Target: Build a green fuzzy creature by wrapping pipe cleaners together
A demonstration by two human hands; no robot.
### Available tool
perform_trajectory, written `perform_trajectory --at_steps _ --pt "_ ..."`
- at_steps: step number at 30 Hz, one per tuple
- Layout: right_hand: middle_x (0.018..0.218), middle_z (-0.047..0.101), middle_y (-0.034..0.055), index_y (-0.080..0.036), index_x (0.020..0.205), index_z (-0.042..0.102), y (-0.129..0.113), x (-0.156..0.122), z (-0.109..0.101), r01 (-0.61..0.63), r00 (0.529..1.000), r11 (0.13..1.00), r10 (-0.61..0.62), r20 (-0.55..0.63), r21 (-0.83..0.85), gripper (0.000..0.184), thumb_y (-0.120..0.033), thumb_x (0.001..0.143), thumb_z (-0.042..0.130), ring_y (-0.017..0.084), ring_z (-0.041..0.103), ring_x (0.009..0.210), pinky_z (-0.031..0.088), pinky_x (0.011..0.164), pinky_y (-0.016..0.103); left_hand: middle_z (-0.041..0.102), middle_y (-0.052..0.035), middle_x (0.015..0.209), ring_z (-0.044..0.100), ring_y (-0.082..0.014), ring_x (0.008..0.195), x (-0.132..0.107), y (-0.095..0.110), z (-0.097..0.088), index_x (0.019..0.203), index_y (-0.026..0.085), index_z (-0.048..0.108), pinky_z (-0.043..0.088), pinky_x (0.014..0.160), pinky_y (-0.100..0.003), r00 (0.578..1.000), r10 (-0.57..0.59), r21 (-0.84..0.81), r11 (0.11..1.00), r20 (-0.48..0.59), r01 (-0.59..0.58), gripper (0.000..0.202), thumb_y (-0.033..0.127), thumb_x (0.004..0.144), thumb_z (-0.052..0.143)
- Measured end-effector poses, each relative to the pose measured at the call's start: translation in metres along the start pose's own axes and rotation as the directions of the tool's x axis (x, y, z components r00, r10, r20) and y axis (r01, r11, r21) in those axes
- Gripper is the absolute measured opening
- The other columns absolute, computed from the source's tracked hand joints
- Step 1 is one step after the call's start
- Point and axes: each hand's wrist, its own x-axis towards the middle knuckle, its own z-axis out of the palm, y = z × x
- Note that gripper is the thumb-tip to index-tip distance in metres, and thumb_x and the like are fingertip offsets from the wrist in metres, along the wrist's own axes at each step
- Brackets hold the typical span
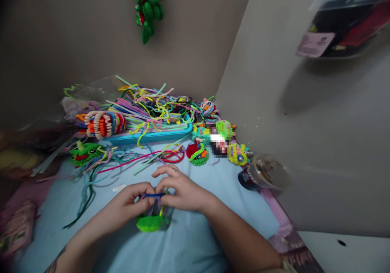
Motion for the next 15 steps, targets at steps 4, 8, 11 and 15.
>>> perform_trajectory --at_steps 4,8,11,15 --pt "0.111 0.060 0.0087 -0.019 0.080 0.065 0.003 0.000 0.006 -0.026 0.998 0.993 0.033 -0.060 0.118 0.010 -0.028 0.079 0.070 0.020 0.055 0.111 0.043 0.097 0.037 0.052 0.0013 0.065 0.044 -0.0120 0.062 0.001 0.000 0.000 0.071 0.015 0.056 0.035 0.058 -0.023 1.000 0.007 -0.037 0.999 -0.007 -0.008 0.025 0.038 0.079 0.053" --pt "0.104 0.061 0.0085 -0.018 0.073 0.066 0.005 0.000 0.012 -0.118 0.984 0.971 0.143 -0.108 0.208 0.017 -0.034 0.078 0.071 0.019 0.061 0.101 0.046 0.091 0.034 0.055 -0.0010 0.070 0.049 -0.0142 0.068 0.002 0.001 0.003 0.070 0.015 0.057 0.037 0.064 -0.024 0.995 0.082 0.113 0.991 -0.054 -0.075 0.022 0.032 0.081 0.051" --pt "0.101 0.062 0.0075 -0.018 0.067 0.064 0.008 0.000 0.014 -0.157 0.973 0.950 0.196 -0.122 0.268 0.023 -0.037 0.078 0.070 0.019 0.062 0.097 0.047 0.087 0.033 0.056 -0.0030 0.074 0.051 -0.0166 0.075 0.002 0.001 0.007 0.071 0.015 0.059 0.038 0.068 -0.026 0.987 0.142 0.241 0.963 -0.080 -0.119 0.019 0.027 0.081 0.048" --pt "0.095 0.061 0.0057 -0.019 0.063 0.058 0.009 0.002 0.019 -0.182 0.936 0.962 0.233 -0.263 0.205 0.030 -0.042 0.076 0.071 0.019 0.061 0.095 0.047 0.084 0.034 0.055 -0.0027 0.073 0.051 -0.0165 0.074 0.003 -0.001 0.008 0.070 0.015 0.059 0.038 0.068 -0.026 0.987 0.124 0.218 0.971 -0.102 -0.099 0.018 0.026 0.079 0.048"
